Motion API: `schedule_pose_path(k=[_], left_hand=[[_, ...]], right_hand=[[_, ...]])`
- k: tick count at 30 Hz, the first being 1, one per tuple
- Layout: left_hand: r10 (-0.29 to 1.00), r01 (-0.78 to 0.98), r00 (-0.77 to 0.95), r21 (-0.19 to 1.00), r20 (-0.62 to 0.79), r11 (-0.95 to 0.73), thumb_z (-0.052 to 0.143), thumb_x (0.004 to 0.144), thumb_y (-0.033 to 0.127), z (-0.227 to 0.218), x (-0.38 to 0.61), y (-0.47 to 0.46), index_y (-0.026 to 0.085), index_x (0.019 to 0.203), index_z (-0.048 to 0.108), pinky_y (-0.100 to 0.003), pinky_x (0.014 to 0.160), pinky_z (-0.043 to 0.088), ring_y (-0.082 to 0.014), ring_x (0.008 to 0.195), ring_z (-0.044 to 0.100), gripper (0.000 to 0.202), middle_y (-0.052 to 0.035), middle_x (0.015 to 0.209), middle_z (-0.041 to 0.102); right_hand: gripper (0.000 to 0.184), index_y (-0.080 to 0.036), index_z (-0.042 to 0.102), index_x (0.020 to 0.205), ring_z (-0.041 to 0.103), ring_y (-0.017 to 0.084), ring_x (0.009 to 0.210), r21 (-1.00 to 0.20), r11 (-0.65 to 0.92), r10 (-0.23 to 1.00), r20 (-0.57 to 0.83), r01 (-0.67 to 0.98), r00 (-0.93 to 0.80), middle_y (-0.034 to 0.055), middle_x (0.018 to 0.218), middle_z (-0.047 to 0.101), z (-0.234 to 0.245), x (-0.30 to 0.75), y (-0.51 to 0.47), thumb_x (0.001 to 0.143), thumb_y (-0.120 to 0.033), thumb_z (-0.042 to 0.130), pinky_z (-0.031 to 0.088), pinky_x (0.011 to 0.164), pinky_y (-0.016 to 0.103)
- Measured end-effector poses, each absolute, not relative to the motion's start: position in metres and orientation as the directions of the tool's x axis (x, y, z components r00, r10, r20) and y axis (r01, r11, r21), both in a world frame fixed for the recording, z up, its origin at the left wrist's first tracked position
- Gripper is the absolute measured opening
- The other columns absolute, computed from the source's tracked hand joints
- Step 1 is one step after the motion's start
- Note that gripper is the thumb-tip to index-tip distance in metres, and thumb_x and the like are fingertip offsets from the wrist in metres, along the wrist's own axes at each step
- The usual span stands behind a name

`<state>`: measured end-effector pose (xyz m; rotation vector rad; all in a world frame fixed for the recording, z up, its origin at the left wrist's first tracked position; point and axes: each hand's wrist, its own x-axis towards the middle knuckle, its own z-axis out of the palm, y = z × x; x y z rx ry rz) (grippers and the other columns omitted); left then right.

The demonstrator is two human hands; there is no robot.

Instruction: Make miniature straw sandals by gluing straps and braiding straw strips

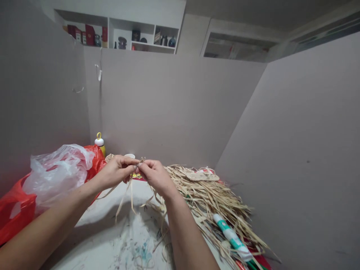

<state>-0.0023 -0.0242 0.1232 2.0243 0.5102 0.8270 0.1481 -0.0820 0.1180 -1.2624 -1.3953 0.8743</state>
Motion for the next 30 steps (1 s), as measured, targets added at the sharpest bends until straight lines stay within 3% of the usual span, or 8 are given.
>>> schedule_pose_path(k=[5,9,13,19,25,30], left_hand=[[0.617,0.081,0.689,0.805,0.381,-0.587,0.048,0.076,0.017,0.125,-0.005,-0.025,0.018,0.1,0.073,-0.019,0.047,0.034,-0.0084,0.052,0.044,0.035,0.0005,0.063,0.059],[0.594,0.057,0.747,0.862,0.297,-0.504,0.045,0.076,0.015,0.129,-0.005,-0.028,0.014,0.103,0.07,-0.02,0.046,0.037,-0.0096,0.048,0.049,0.037,0.0014,0.055,0.057],[0.581,0.013,0.777,0.917,0.241,-0.398,0.043,0.072,0.009,0.127,-0.002,-0.03,0.012,0.11,0.064,-0.021,0.047,0.041,-0.0113,0.049,0.055,0.044,0.001,0.054,0.059],[0.602,-0.034,0.738,0.907,0.306,-0.42,0.041,0.069,0.007,0.119,0.006,-0.033,0.012,0.109,0.065,-0.021,0.049,0.044,-0.0113,0.054,0.057,0.047,-0.0006,0.061,0.062],[0.6,-0.073,0.74,0.922,0.305,-0.38,0.045,0.07,0.008,0.118,0.007,-0.032,0.013,0.12,0.06,-0.022,0.053,0.045,-0.0107,0.056,0.056,0.053,0.0005,0.062,0.06],[0.567,-0.008,0.796,0.939,0.214,-0.344,0.049,0.076,0.016,0.127,-0.001,-0.027,0.014,0.122,0.06,-0.024,0.052,0.045,-0.0095,0.049,0.05,0.047,0.0022,0.056,0.055]], right_hand=[[0.028,-0.018,0.048,0.053,0.024,0.007,0.044,-0.917,0.229,0.944,0.291,0.326,0.155,-0.0078,0.045,0.033,0.116,0.14,-0.079,0.074,-0.035,0.052,0.019,0.043,0.022],[0.033,-0.019,0.041,0.05,0.027,0.007,0.045,-0.876,0.24,0.916,0.348,0.419,0.202,-0.007,0.046,0.034,0.114,0.14,-0.078,0.076,-0.036,0.051,0.021,0.045,0.022],[0.031,-0.018,0.044,0.051,0.028,0.007,0.044,-0.887,0.241,0.92,0.338,0.393,0.2,-0.0069,0.046,0.035,0.114,0.138,-0.079,0.077,-0.034,0.05,0.022,0.044,0.021],[0.023,-0.016,0.052,0.054,0.033,0.006,0.041,-0.942,0.247,0.945,0.286,0.225,0.158,-0.007,0.044,0.04,0.118,0.133,-0.083,0.074,-0.028,0.053,0.024,0.042,0.02],[0.024,-0.016,0.055,0.058,0.041,0.008,0.043,-0.945,0.249,0.948,0.283,0.21,0.146,-0.004,0.047,0.049,0.12,0.135,-0.084,0.075,-0.033,0.056,0.031,0.044,0.021],[0.028,-0.015,0.055,0.062,0.03,0.007,0.047,-0.921,0.259,0.943,0.306,0.29,0.129,-0.0062,0.051,0.039,0.121,0.142,-0.086,0.076,-0.039,0.059,0.024,0.045,0.021]])
